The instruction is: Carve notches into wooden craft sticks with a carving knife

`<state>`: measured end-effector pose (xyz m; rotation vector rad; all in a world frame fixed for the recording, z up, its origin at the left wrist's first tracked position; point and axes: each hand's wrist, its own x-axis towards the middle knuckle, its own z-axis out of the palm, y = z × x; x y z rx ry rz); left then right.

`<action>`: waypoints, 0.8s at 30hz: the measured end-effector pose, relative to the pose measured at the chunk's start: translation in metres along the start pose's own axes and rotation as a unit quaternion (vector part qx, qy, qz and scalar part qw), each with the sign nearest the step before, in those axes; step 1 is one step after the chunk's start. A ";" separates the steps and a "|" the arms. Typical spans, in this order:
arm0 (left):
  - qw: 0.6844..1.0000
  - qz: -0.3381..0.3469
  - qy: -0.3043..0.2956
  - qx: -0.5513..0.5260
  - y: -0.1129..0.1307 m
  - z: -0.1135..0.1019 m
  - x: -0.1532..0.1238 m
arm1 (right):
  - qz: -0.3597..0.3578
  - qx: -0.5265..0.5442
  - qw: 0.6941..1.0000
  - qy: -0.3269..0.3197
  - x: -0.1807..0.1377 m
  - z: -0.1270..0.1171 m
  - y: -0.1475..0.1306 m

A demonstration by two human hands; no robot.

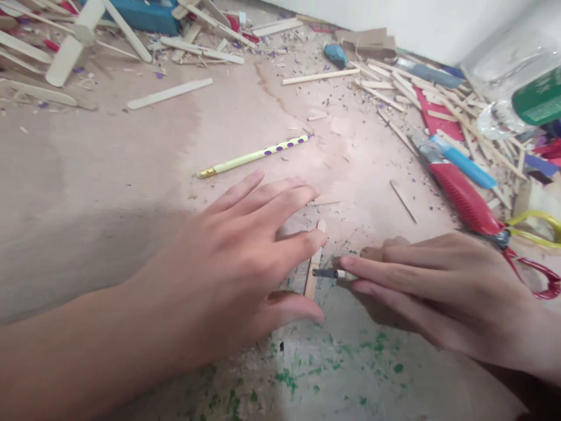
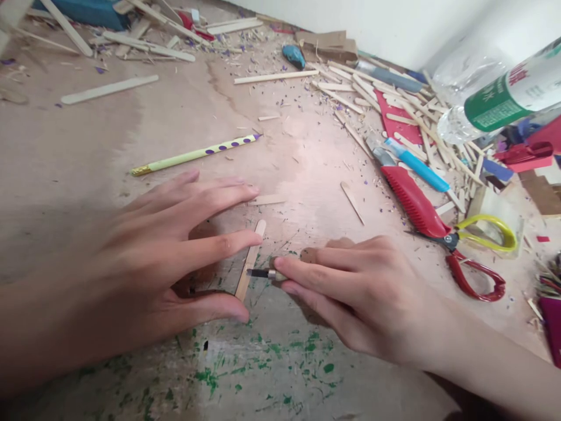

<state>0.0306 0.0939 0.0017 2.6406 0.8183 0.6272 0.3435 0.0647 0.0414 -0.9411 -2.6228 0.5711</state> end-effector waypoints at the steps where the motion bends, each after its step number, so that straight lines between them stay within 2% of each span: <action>1: 1.000 -0.005 0.004 -0.002 0.000 0.000 0.000 | -0.003 -0.006 1.000 -0.002 0.000 0.001 0.000; 8: 1.000 -0.003 -0.009 0.009 -0.001 0.000 0.000 | -0.019 -0.013 1.000 -0.001 0.001 0.003 0.003; 13: 1.000 -0.006 -0.005 -0.001 -0.002 0.001 -0.004 | -0.004 0.027 1.000 0.011 0.002 0.005 0.001; 19: 1.000 0.001 -0.022 0.005 -0.003 -0.003 -0.001 | -0.015 -0.004 1.000 0.000 0.005 0.002 0.001; 24: 1.000 -0.001 -0.019 0.005 -0.002 -0.004 0.001 | 0.003 -0.012 1.000 0.011 0.003 -0.002 0.003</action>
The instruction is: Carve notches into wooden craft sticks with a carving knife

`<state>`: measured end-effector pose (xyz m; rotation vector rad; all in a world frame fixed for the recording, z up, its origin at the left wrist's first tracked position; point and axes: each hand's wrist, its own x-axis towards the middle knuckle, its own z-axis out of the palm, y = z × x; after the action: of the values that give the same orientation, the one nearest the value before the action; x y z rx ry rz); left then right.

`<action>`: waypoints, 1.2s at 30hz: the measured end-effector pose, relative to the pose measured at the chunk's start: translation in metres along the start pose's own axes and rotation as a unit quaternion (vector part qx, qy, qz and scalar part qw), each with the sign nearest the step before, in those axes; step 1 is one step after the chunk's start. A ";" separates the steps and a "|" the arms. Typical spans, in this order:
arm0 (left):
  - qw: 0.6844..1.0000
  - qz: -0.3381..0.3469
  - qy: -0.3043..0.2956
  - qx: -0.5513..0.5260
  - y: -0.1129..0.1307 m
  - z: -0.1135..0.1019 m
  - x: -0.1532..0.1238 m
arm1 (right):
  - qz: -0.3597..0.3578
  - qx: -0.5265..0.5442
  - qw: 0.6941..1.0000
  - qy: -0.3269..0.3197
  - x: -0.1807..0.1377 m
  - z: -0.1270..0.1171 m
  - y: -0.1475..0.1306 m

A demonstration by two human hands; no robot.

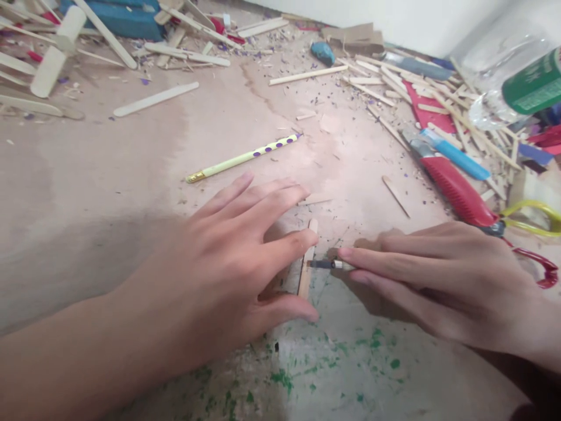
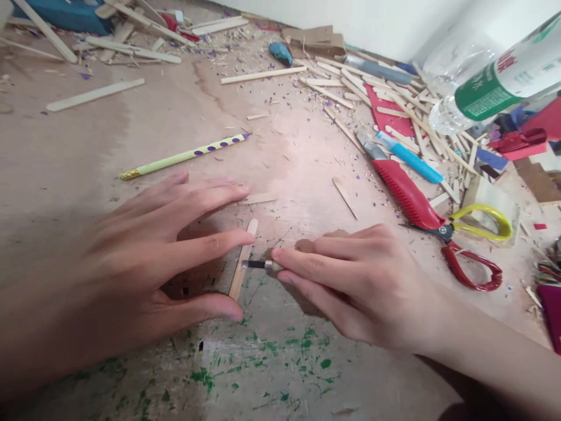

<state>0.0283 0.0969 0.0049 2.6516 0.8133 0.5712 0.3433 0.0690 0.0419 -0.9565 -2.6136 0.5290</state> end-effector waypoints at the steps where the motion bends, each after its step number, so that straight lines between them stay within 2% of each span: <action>1: 1.000 0.001 -0.001 -0.001 0.000 0.000 0.000 | -0.001 -0.001 1.000 0.005 -0.001 0.001 0.001; 5: 1.000 -0.003 -0.004 -0.003 -0.001 0.002 0.000 | -0.015 -0.019 1.000 0.020 -0.006 0.004 0.004; 11: 1.000 -0.016 0.014 -0.014 -0.001 0.008 -0.005 | -0.068 -0.140 0.988 -0.004 -0.009 0.003 0.001; 16: 1.000 -0.016 0.016 -0.013 0.000 0.010 -0.008 | -0.037 -0.079 0.996 0.027 -0.006 0.010 0.002; 25: 0.999 -0.015 0.022 -0.020 -0.002 0.011 -0.009 | -0.002 -0.025 1.000 0.013 -0.001 0.006 0.001; 31: 1.000 -0.015 0.013 -0.020 -0.001 0.008 -0.007 | -0.017 -0.046 0.999 0.005 -0.004 0.004 0.002; 36: 1.000 -0.019 0.013 -0.015 0.000 0.008 -0.006 | -0.055 -0.143 0.988 -0.011 -0.008 0.002 -0.004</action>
<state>0.0273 0.0923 -0.0042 2.6010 0.8553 0.6037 0.3465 0.0605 0.0410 -0.8817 -2.7933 0.1395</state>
